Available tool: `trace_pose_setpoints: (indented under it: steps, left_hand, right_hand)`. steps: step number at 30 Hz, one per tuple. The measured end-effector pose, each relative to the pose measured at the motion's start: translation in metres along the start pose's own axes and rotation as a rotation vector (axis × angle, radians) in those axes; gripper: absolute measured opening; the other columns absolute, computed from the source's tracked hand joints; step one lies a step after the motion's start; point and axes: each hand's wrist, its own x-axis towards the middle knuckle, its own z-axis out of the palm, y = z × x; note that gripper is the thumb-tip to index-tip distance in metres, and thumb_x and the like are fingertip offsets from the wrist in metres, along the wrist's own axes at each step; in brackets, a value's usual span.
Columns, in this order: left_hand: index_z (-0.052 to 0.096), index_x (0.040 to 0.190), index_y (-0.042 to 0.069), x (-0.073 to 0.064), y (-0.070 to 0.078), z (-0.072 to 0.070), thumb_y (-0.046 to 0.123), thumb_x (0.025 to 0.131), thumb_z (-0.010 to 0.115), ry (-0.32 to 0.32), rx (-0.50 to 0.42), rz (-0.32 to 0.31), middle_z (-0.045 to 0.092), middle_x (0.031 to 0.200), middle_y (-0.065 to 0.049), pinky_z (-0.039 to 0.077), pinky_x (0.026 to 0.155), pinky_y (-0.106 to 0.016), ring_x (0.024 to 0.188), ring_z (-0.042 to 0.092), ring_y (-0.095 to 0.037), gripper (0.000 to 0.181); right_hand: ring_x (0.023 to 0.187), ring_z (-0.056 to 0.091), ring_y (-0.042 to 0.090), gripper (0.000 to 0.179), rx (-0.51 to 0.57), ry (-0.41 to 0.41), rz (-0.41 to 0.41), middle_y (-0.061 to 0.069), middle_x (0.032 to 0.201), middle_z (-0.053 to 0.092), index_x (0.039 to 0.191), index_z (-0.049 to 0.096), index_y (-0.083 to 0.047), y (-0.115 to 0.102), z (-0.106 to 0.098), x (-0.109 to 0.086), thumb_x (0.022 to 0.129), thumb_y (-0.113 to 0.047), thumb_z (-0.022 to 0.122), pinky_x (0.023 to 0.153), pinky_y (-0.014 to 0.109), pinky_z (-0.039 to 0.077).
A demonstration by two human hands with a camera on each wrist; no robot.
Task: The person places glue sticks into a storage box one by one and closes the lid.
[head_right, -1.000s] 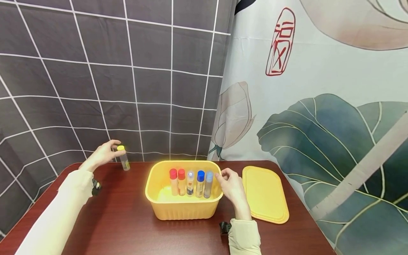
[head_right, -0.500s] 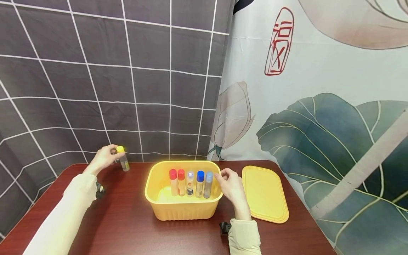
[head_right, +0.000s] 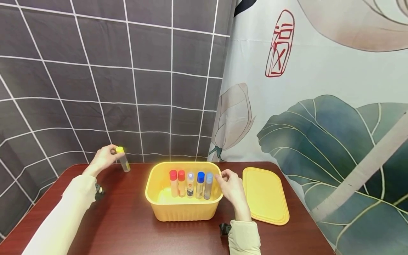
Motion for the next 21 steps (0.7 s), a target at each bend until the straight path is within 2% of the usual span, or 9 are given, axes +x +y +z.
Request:
trace_pose_setpoints:
  steps: [8,17,21]
  left_hand:
    - [0.059,0.114,-0.005,-0.006,0.017,-0.009,0.021,0.087,0.067,0.008,0.016,0.049,0.064,0.104,-0.024,0.048,0.070,-0.042,0.084,0.060,-0.033,0.038]
    - [0.063,0.105,-0.002,-0.009,0.054,-0.020,0.017,0.083,0.070,0.041,0.025,0.181,0.068,0.092,-0.018,0.048,0.058,-0.034,0.063,0.060,-0.023,0.029]
    - [0.064,0.104,0.000,-0.010,0.069,-0.024,0.018,0.084,0.071,0.040,0.045,0.222,0.069,0.091,-0.016,0.048,0.064,-0.036,0.072,0.062,-0.024,0.028]
  right_hand:
    - [0.068,0.050,0.021,0.017,-0.018,0.005,-0.017,0.006,0.073,0.050,0.094,0.064,-0.003,-0.001,0.001,0.000,0.094,-0.020,0.066,0.057,0.029,0.041]
    - [0.068,0.050,0.021,0.017,-0.021,0.003,-0.027,0.006,0.073,0.050,0.094,0.064,-0.003,0.000,-0.001,0.001,0.094,-0.020,0.066,0.057,0.030,0.042]
    - [0.068,0.049,0.021,0.017,-0.023,0.002,-0.027,0.006,0.072,0.050,0.094,0.064,-0.003,0.000,-0.001,0.002,0.094,-0.020,0.066,0.056,0.030,0.041]
